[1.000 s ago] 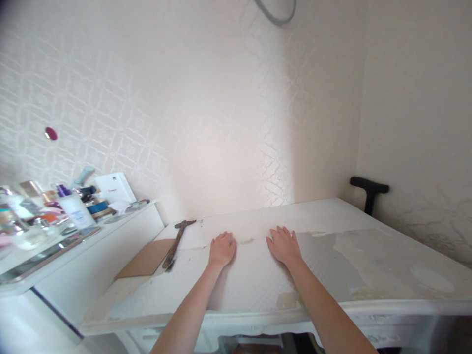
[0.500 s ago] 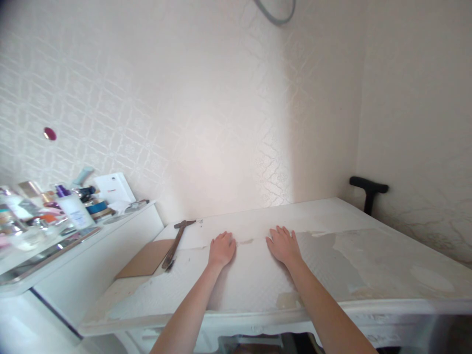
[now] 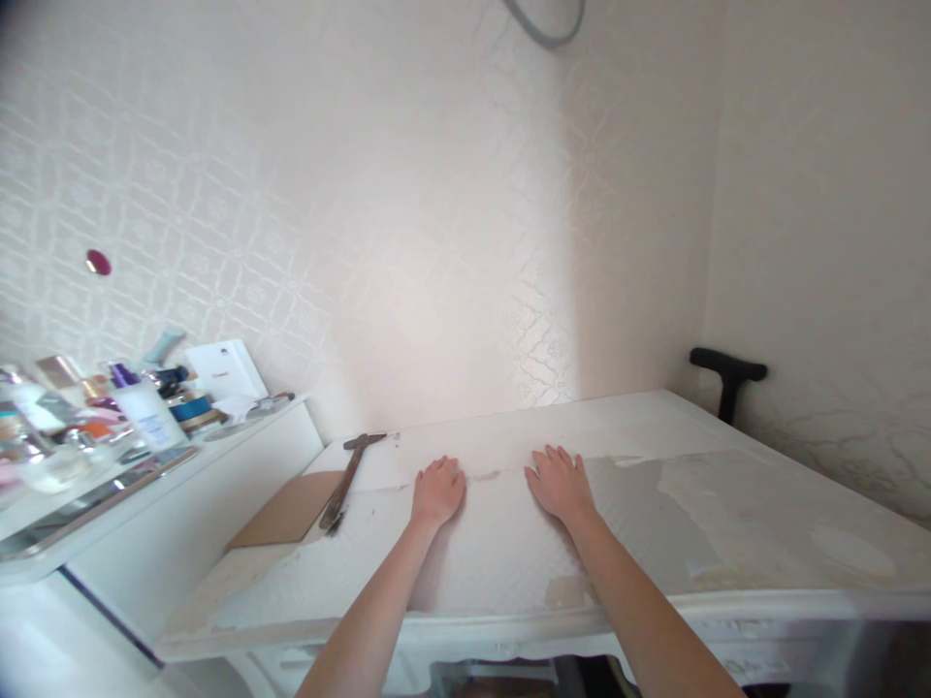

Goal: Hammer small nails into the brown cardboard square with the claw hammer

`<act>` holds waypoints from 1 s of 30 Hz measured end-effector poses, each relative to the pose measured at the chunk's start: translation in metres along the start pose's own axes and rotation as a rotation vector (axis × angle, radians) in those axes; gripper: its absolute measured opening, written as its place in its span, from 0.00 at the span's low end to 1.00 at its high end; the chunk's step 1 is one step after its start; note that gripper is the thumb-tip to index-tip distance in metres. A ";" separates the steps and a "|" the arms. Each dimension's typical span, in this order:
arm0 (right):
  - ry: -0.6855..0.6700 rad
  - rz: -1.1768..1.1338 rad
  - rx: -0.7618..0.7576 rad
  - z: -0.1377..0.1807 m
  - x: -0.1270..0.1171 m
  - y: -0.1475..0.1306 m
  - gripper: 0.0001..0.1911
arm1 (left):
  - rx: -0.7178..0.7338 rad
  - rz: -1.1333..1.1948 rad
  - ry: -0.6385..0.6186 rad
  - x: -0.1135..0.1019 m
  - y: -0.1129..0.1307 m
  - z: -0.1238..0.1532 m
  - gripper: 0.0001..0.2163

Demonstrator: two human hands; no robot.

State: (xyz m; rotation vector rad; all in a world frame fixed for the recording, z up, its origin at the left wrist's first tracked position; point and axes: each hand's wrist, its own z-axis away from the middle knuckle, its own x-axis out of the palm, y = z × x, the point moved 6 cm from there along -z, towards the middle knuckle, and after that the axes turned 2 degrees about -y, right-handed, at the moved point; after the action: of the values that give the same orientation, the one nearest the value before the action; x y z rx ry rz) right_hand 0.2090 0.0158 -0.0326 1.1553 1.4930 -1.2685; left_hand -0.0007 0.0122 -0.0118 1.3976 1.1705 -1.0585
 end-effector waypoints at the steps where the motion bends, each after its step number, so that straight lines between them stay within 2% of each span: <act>1: 0.000 -0.001 0.000 0.000 0.000 0.000 0.26 | 0.000 0.001 0.000 0.000 0.000 0.000 0.21; 30: 0.017 0.013 0.000 -0.001 0.003 0.001 0.27 | 0.007 0.013 -0.003 0.003 -0.001 -0.002 0.21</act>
State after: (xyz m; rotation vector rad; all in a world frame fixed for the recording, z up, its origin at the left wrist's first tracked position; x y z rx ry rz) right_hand 0.2095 0.0169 -0.0356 1.1766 1.4962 -1.2525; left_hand -0.0008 0.0141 -0.0142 1.4073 1.1552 -1.0559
